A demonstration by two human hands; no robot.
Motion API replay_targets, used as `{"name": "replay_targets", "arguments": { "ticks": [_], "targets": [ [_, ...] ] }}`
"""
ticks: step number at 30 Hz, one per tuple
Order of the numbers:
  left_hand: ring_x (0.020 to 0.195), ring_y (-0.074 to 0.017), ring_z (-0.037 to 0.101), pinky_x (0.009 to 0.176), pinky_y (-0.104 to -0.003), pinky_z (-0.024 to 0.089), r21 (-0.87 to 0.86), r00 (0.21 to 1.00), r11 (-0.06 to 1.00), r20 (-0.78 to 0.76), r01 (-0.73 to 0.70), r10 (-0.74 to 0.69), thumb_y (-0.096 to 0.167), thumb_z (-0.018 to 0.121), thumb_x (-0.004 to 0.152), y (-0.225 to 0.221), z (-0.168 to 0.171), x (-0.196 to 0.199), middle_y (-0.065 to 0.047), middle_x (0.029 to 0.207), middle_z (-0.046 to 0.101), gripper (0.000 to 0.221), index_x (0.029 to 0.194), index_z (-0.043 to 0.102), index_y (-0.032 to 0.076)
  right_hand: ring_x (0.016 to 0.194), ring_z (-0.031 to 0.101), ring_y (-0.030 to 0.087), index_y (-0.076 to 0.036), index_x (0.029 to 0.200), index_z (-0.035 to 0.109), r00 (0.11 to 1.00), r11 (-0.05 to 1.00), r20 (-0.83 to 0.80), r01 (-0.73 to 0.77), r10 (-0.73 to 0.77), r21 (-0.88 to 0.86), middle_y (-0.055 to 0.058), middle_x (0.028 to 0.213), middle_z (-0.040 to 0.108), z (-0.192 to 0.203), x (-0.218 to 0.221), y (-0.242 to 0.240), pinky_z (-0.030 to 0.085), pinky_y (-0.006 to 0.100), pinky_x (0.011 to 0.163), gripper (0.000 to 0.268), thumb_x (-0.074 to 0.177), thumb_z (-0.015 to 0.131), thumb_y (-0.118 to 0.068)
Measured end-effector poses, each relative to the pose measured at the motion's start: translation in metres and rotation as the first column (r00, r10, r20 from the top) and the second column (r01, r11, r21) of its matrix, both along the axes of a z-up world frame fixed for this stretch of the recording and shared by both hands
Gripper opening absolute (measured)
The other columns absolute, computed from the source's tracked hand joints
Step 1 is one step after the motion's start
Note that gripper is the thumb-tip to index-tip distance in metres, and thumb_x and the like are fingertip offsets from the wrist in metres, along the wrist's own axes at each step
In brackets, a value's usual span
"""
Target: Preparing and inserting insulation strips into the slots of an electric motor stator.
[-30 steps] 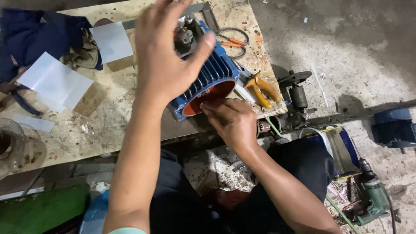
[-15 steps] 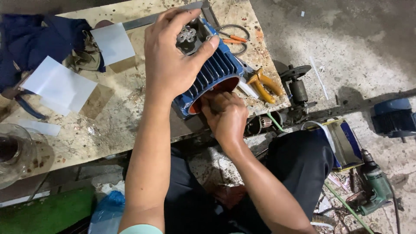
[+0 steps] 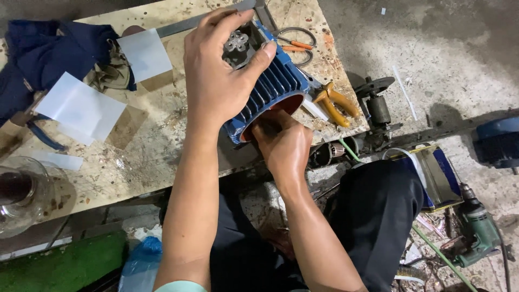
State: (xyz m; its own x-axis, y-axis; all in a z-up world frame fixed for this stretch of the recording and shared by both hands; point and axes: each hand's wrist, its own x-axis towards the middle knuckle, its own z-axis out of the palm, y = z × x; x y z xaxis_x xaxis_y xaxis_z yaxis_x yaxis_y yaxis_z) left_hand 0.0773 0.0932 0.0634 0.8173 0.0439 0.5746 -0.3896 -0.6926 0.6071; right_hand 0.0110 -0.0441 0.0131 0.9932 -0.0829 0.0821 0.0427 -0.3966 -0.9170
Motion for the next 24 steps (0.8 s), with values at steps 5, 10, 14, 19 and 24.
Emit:
{"name": "replay_targets", "arguments": {
  "ticks": [5, 10, 14, 19, 24],
  "targets": [
    [0.132, -0.0328, 0.052, 0.109, -0.052, 0.043, -0.004, 1.0, 1.0, 0.02, 0.005, -0.005, 0.049, 0.076, 0.099, 0.001, -0.002, 0.001, -0.005, 0.14, 0.06, 0.049, 0.136, 0.065, 0.018, 0.07, 0.08, 0.016, -0.006, 0.101, 0.078, 0.999, 0.996, 0.05, 0.007, -0.003, -0.084, 0.006, 0.083, 0.082, 0.003, -0.006, 0.006, 0.067, 0.028, 0.07, 0.012, 0.09, 0.072, -0.006],
    [0.134, -0.0296, 0.054, 0.113, -0.051, 0.039, -0.001, 0.998, 1.0, 0.055, 0.01, -0.01, 0.045, 0.08, 0.099, 0.001, -0.002, 0.0, -0.002, 0.141, 0.062, 0.047, 0.136, 0.065, 0.019, 0.069, 0.077, 0.018, -0.008, 0.091, 0.078, 0.977, 0.984, 0.208, -0.01, 0.047, -0.179, 0.004, 0.08, 0.08, -0.003, -0.006, 0.006, 0.061, 0.033, 0.064, 0.016, 0.089, 0.064, -0.001],
    [0.131, -0.0317, 0.053, 0.109, -0.051, 0.044, -0.017, 0.999, 1.0, 0.044, 0.015, -0.014, 0.047, 0.077, 0.099, 0.001, -0.002, -0.001, -0.004, 0.138, 0.06, 0.047, 0.135, 0.065, 0.018, 0.08, 0.074, 0.029, -0.003, 0.094, 0.079, 0.946, 0.953, 0.29, -0.058, 0.148, -0.297, 0.017, 0.1, 0.074, -0.011, -0.009, 0.0, 0.059, 0.038, 0.074, 0.011, 0.084, 0.075, -0.002],
    [0.131, -0.0323, 0.053, 0.108, -0.052, 0.044, -0.016, 0.999, 1.0, 0.04, 0.006, -0.005, 0.048, 0.076, 0.099, -0.001, -0.003, 0.0, -0.005, 0.139, 0.059, 0.047, 0.135, 0.066, 0.018, 0.105, 0.069, 0.024, -0.006, 0.087, 0.083, 0.948, 0.94, 0.282, -0.048, 0.149, -0.337, 0.007, 0.094, 0.08, -0.018, -0.003, -0.003, 0.061, 0.038, 0.084, 0.01, 0.077, 0.08, -0.007],
    [0.14, -0.0314, 0.046, 0.12, -0.054, 0.042, -0.04, 0.989, 0.999, 0.149, 0.025, -0.019, 0.033, 0.07, 0.105, -0.003, -0.011, -0.005, -0.005, 0.146, 0.054, 0.03, 0.13, 0.072, 0.017, 0.084, 0.074, 0.023, -0.002, 0.084, 0.08, 0.926, 0.974, 0.352, -0.062, 0.138, -0.22, 0.012, 0.089, 0.079, -0.021, 0.009, 0.0, 0.062, 0.035, 0.069, 0.02, 0.07, 0.068, 0.005]
  ]
}}
